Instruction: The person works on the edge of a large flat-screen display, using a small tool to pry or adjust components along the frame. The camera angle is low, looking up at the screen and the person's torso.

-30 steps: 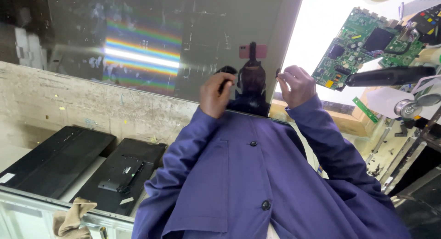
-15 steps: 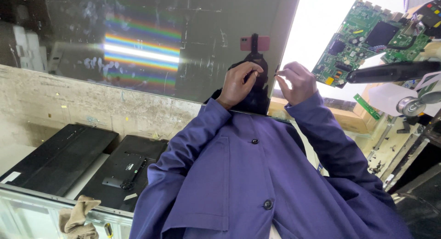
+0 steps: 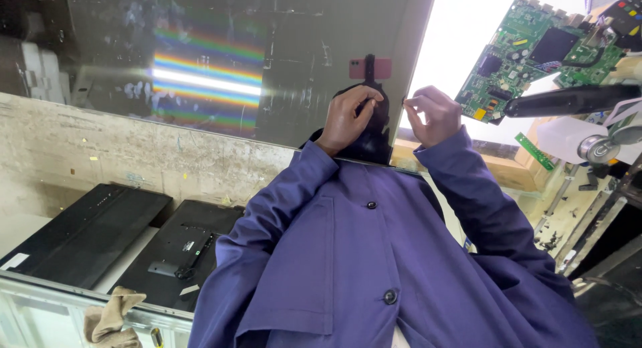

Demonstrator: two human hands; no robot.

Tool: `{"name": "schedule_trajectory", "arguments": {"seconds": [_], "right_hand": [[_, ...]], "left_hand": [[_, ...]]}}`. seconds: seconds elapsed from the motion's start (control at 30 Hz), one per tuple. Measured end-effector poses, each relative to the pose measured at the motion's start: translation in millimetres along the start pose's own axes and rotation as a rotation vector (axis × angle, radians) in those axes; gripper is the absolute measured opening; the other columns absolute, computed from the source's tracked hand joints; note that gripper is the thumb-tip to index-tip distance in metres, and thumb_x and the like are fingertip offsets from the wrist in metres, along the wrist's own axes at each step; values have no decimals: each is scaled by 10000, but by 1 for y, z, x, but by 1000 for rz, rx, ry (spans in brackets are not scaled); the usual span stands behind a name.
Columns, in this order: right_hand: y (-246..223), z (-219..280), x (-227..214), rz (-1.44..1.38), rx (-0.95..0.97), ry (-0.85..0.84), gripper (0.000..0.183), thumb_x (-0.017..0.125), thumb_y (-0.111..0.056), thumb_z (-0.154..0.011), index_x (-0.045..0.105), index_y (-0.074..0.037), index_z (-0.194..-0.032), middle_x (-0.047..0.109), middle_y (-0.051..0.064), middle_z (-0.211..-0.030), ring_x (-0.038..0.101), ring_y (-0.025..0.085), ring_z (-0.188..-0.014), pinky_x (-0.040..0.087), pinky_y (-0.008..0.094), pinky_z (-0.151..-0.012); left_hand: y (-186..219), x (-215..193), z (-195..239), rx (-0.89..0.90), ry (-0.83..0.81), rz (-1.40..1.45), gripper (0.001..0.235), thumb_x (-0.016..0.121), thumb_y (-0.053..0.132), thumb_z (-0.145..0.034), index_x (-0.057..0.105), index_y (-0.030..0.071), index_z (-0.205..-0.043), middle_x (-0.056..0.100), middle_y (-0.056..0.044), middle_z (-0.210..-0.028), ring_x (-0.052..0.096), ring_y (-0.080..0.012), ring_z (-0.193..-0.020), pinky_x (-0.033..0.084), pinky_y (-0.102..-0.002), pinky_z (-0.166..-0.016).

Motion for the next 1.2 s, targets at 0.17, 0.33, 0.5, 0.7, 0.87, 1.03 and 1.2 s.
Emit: {"name": "schedule_trajectory", "arguments": {"seconds": [0.17, 0.33, 0.5, 0.7, 0.87, 1.03, 1.2], "right_hand": [[-8, -1, -9, -160, 45, 24, 54, 704, -35, -917, 722, -23, -868, 619, 94, -819, 589, 209, -592, 462, 276, -454], [-7, 0, -1, -1, -8, 42, 48, 741, -55, -871, 721, -52, -828, 631, 78, -814, 604, 193, -573, 455, 281, -415], [-12, -4, -9, -101, 37, 71, 43, 711, 30, -858, 730, -7, -868, 633, 114, -820, 595, 205, -576, 456, 269, -416], [-15, 5, -4, 134, -41, 49, 108, 714, -77, -917, 739, -53, -815, 618, 75, -812, 608, 233, -598, 485, 321, -472], [-26, 9, 7, 393, -173, 85, 127, 638, -92, -896, 662, -99, -771, 539, 22, -760, 576, 200, -615, 477, 272, -479], [-30, 8, 13, 571, -240, 122, 138, 627, -65, -817, 576, -108, -696, 480, 16, -726, 543, 177, -608, 462, 238, -479], [-14, 5, 11, 299, -185, 77, 68, 633, -39, -849, 599, -60, -794, 504, 43, -777, 572, 244, -655, 500, 323, -542]], "left_hand": [[0, 2, 5, 14, 10, -8, 188, 577, -38, -865, 683, 92, -949, 694, -116, -794, 683, -361, -751, 554, -419, -632], [-5, 1, 5, 16, 30, 5, 192, 575, -23, -872, 692, 111, -945, 697, -97, -786, 687, -345, -747, 555, -407, -633], [1, 0, 3, 45, 12, -23, 183, 557, -46, -884, 681, 75, -941, 694, -116, -789, 684, -359, -751, 562, -415, -649], [-3, 0, 3, 35, 2, 9, 176, 574, -27, -878, 680, 97, -944, 691, -122, -805, 678, -386, -793, 552, -438, -657], [-3, 1, 3, 49, 12, -17, 186, 571, -37, -881, 681, 97, -947, 695, -107, -817, 683, -370, -785, 564, -424, -652], [1, 1, 3, 52, 3, -30, 179, 575, -44, -873, 679, 87, -937, 692, -115, -818, 681, -377, -778, 566, -432, -646], [2, 3, 3, 12, -11, -101, 153, 587, -7, -858, 670, 104, -924, 696, -104, -826, 685, -368, -801, 568, -447, -651]]}}
Point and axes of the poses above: each hand's wrist, its own z-axis away from the middle knuckle, its own x-axis out of the palm, y = z × x, the point moved 6 cm from there along -z, towards the middle knuckle
